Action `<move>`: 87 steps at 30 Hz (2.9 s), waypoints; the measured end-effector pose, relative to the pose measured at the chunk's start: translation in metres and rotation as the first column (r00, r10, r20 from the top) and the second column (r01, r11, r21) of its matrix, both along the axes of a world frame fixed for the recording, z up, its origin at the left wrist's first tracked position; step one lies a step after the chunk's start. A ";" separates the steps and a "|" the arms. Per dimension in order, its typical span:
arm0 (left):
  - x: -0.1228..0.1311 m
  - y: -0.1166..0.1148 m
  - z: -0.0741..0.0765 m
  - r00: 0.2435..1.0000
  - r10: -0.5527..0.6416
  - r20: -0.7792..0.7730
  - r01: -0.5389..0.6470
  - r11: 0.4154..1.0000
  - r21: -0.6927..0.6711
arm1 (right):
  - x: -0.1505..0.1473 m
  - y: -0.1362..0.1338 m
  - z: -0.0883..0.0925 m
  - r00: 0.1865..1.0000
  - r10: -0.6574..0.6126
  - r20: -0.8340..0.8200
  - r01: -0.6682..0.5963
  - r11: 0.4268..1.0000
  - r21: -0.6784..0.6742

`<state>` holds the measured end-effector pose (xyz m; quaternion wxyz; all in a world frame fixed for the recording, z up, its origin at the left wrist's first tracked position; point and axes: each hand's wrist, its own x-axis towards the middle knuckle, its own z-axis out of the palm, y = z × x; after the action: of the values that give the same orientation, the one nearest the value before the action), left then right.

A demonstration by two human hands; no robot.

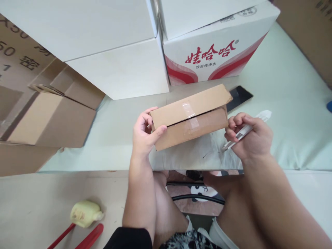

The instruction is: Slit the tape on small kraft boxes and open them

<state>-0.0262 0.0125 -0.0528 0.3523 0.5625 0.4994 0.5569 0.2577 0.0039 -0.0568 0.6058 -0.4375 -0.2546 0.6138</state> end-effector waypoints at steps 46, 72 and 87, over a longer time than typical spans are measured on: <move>0.001 0.001 0.000 0.999 -0.007 0.050 0.006 1.000 0.007 | -0.010 -0.003 0.008 0.989 -0.112 0.094 0.124 0.984 -0.131; 0.000 0.000 -0.001 0.999 -0.009 0.044 0.009 1.000 -0.007 | -0.009 -0.003 0.005 0.987 -0.101 0.122 0.116 0.986 -0.117; 0.000 0.001 -0.001 0.999 -0.017 0.032 0.017 1.000 0.020 | -0.009 -0.003 0.005 0.987 -0.105 0.121 0.117 0.988 -0.099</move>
<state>-0.0262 0.0130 -0.0533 0.3592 0.5613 0.4833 0.5678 0.2490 0.0007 -0.0520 0.5994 -0.5173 -0.2312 0.5654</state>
